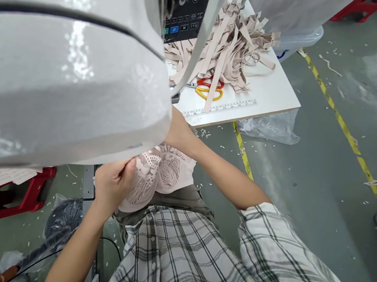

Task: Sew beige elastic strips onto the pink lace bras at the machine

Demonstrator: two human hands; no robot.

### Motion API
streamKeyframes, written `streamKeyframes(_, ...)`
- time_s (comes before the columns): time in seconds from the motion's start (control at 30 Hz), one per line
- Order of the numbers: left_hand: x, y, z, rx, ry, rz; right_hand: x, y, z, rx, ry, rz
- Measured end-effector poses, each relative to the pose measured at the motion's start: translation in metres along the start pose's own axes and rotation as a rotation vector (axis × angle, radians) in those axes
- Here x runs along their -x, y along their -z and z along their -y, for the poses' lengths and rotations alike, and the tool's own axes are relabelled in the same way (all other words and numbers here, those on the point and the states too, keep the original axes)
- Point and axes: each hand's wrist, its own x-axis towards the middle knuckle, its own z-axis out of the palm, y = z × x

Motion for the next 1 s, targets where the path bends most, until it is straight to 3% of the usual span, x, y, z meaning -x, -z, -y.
streamKeyframes(0.3,-0.001,0.002,-0.002,0.008,-0.023,-0.006,-0.002,0.003,0.002,0.037,0.000,0.067)
streamKeyframes(0.5,-0.001,0.002,-0.001,-0.028,-0.054,-0.115,-0.004,-0.002,0.000,0.109,0.006,0.055)
streamKeyframes(0.73,0.002,0.001,0.006,-0.029,0.068,-0.194,-0.004,-0.005,0.004,0.073,-0.018,0.015)
streamKeyframes(1.0,0.002,-0.004,0.008,0.004,0.168,-0.184,-0.003,-0.001,0.008,0.055,-0.051,0.023)
